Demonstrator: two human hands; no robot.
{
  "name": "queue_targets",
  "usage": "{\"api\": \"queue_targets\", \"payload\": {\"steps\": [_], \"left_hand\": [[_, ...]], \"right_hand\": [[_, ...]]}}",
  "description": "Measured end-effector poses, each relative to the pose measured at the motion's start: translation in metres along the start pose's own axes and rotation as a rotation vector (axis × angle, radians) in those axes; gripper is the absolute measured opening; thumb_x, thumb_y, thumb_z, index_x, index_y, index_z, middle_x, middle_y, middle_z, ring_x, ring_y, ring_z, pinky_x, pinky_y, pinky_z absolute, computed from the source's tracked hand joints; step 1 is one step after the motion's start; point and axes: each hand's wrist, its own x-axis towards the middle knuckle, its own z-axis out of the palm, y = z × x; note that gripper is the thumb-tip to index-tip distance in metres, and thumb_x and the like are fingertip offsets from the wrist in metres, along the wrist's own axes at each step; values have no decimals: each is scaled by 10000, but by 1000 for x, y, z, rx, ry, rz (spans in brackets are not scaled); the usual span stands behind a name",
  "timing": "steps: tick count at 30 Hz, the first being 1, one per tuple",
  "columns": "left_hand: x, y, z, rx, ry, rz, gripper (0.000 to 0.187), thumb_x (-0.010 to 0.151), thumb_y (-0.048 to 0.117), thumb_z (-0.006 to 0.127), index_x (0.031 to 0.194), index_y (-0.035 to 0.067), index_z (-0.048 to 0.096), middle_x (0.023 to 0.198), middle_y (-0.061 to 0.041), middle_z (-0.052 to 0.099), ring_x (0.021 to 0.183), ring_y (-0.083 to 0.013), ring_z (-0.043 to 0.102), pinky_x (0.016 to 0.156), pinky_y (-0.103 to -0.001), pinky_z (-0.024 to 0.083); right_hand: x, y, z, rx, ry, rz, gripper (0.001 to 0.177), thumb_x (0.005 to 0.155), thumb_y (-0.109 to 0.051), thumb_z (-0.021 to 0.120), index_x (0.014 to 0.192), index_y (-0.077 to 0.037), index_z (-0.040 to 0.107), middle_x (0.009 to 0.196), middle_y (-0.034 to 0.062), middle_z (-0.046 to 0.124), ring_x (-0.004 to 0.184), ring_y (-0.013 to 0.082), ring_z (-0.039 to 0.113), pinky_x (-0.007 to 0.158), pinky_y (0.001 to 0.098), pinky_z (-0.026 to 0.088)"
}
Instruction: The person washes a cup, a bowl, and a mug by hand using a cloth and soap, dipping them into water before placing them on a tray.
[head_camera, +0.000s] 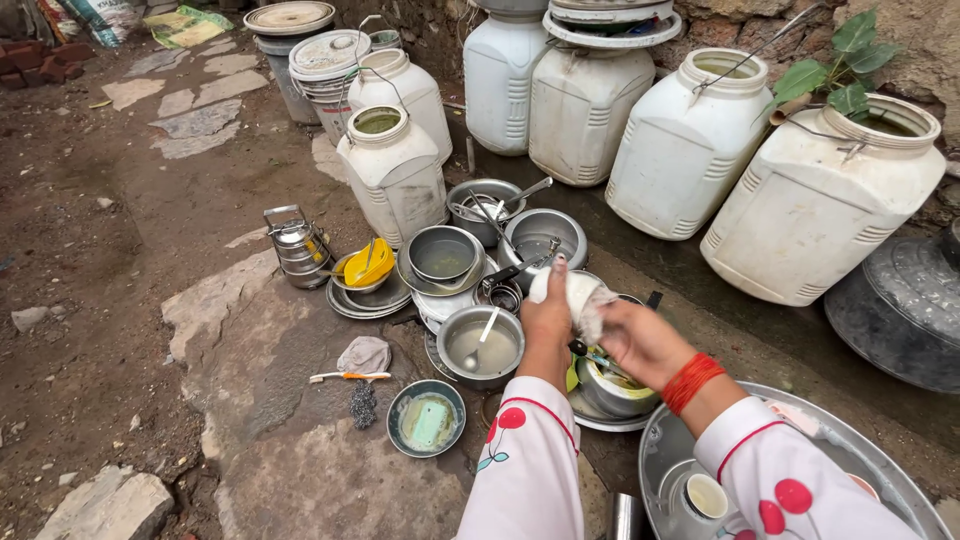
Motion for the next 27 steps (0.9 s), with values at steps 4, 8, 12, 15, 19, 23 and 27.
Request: {"api": "queue_targets", "payload": {"steps": [4, 8, 12, 15, 19, 23, 27], "left_hand": [[-3, 4, 2, -160, -28, 119, 741, 802, 508, 787, 1249, -66, 648, 1107, -164, 729, 946, -247, 704, 824, -391, 564], [-1, -3, 5, -76, -36, 306, 624, 829, 402, 795, 1312, 36, 647, 1148, -102, 731, 992, -186, 697, 872, -320, 541], [36, -39, 15, 82, -93, 433, 656, 831, 388, 816, 1349, 26, 637, 1216, -131, 746, 1048, -161, 697, 924, -284, 524], [40, -44, 29, 118, -148, 386, 663, 889, 464, 744, 1360, 13, 621, 1250, -148, 738, 1079, -170, 693, 936, -281, 516], [-21, -3, 58, 198, -234, 130, 664, 938, 572, 597, 1375, 74, 646, 1237, -168, 724, 1021, -260, 692, 862, -349, 533], [9, -58, 97, 488, -419, -13, 775, 921, 701, 452, 1394, 116, 637, 1267, -140, 671, 1082, -296, 660, 812, -422, 573], [31, -126, 128, 763, -563, 2, 969, 926, 823, 372, 1378, 5, 627, 1296, -216, 654, 1135, -351, 654, 857, -440, 548]], "right_hand": [[-25, -39, 25, 247, 25, 29, 230, 959, -109, 531, 1121, 20, 629, 1072, 149, 736, 941, 230, 705, 868, 359, 553], [-19, -41, 15, 281, 127, 54, 260, 978, -226, 570, 1127, -24, 637, 1092, 123, 726, 995, 220, 700, 932, 363, 566], [-11, -40, -5, 55, 191, 51, 286, 946, -196, 641, 1190, -48, 662, 1138, 84, 735, 1038, 185, 699, 957, 354, 562], [3, -37, -37, 55, 233, 82, 288, 934, -200, 663, 1179, -48, 662, 1117, 82, 736, 1011, 188, 706, 929, 354, 573], [3, -42, -96, 67, 333, 55, 279, 946, -208, 675, 1170, -44, 659, 1104, 70, 727, 980, 184, 705, 889, 343, 575], [-30, -56, -142, -25, 508, 48, 291, 952, -206, 685, 1177, -23, 663, 1098, 75, 721, 946, 185, 700, 826, 343, 575], [-56, -48, -195, -97, 646, 156, 334, 940, -219, 671, 1188, 4, 668, 1101, 109, 733, 941, 207, 716, 811, 360, 594]]}}
